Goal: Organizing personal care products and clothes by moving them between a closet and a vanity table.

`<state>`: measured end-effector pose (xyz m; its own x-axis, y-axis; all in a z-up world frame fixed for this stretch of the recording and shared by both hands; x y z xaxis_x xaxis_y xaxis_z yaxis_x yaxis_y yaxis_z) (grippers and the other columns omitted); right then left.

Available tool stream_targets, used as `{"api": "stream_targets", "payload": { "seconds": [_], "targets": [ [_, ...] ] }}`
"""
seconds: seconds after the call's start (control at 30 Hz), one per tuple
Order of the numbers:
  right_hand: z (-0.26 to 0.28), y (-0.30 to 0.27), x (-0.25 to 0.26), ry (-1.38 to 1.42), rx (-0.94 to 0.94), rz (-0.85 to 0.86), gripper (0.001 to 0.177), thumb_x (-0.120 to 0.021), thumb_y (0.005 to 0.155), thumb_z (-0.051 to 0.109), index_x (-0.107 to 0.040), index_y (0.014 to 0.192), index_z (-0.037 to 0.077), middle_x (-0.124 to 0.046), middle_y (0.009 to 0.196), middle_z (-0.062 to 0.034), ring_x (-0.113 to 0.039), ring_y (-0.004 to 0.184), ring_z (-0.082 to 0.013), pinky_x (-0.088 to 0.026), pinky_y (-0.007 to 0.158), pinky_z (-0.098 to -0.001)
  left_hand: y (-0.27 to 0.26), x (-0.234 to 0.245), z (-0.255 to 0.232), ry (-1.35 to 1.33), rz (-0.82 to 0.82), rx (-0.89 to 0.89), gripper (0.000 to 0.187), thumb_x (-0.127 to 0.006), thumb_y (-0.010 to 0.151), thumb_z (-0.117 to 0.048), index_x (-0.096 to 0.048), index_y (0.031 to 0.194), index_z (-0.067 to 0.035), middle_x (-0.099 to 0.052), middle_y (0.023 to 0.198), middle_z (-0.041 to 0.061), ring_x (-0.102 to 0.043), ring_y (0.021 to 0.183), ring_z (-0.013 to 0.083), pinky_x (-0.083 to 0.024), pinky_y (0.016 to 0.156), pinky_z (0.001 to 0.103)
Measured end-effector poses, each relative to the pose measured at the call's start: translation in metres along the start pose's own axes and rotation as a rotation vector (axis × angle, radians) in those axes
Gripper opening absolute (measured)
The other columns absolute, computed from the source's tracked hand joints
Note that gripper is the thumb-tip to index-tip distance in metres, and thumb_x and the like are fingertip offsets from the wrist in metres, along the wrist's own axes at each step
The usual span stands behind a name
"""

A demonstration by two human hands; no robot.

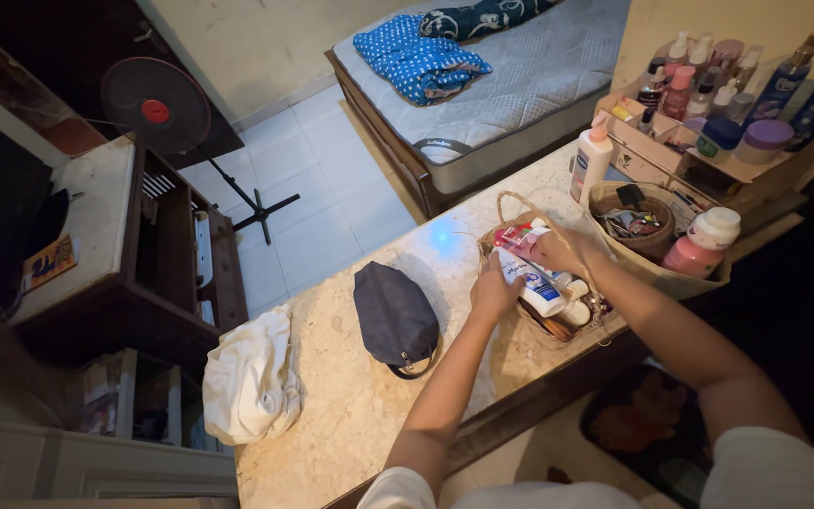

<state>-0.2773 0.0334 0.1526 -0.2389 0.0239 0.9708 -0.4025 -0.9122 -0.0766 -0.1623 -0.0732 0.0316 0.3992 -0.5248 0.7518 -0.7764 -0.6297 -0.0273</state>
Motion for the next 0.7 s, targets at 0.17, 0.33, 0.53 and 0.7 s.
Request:
{"api": "stream_targets", "payload": {
  "seconds": [0.17,0.33,0.53,0.7],
  "targets": [
    [-0.076,0.022,-0.085,0.265,0.003,-0.137,0.028,-0.077,0.063,0.022,-0.067,0.081,0.002,-0.071,0.078,-0.0235,-0.073,0.088,-0.0421,-0.055,0.075,-0.0492,0.004,0.000,-0.011,-0.122,-0.118,-0.045,0.071,-0.071,0.087,-0.026,-0.044,0.151,-0.010,-0.043,0.151,0.025,-0.054,0.130,0.0480,-0.049,0.105,0.056],
    [-0.095,0.018,-0.098,0.119,-0.121,-0.047,0.033,-0.081,0.074,0.047,-0.068,0.100,0.030,-0.078,0.093,-0.0052,-0.076,0.100,-0.0263,-0.060,0.083,-0.0364,0.004,-0.002,-0.020,-0.126,-0.171,-0.111,0.055,-0.068,0.093,-0.025,-0.051,0.143,-0.010,-0.036,0.154,0.023,-0.052,0.134,0.0478,-0.052,0.102,0.057],
    [-0.054,-0.054,-0.017,0.287,-0.006,-0.193,0.025,-0.062,0.089,0.032,-0.072,0.091,0.010,-0.075,0.086,-0.0254,-0.071,0.092,-0.0465,-0.055,0.076,-0.0531,-0.027,0.013,-0.024,-0.084,-0.401,-0.282,0.044,-0.069,0.090,-0.023,-0.059,0.131,-0.010,-0.050,0.136,0.018,-0.066,0.109,0.0467,-0.059,0.087,0.055],
    [-0.058,-0.072,0.015,0.957,0.028,-0.682,0.025,-0.061,0.098,0.007,-0.069,0.123,0.007,-0.073,0.094,-0.0121,-0.068,0.074,-0.0197,-0.057,0.071,-0.0349,-0.032,0.025,-0.004,-0.203,-0.483,-0.303,0.036,-0.068,0.090,-0.024,-0.064,0.125,-0.016,-0.054,0.131,0.010,-0.064,0.118,0.0384,-0.055,0.096,0.047]
  ]
}}
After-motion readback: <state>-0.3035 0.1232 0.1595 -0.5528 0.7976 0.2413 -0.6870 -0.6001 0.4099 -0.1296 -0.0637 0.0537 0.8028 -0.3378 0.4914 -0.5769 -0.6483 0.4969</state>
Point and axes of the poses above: each hand's wrist, its own y-axis towards the middle knuckle, its own x-axis out of the back of the hand, z = x × y, the point moved 3 cm from there along y, towards the middle knuckle
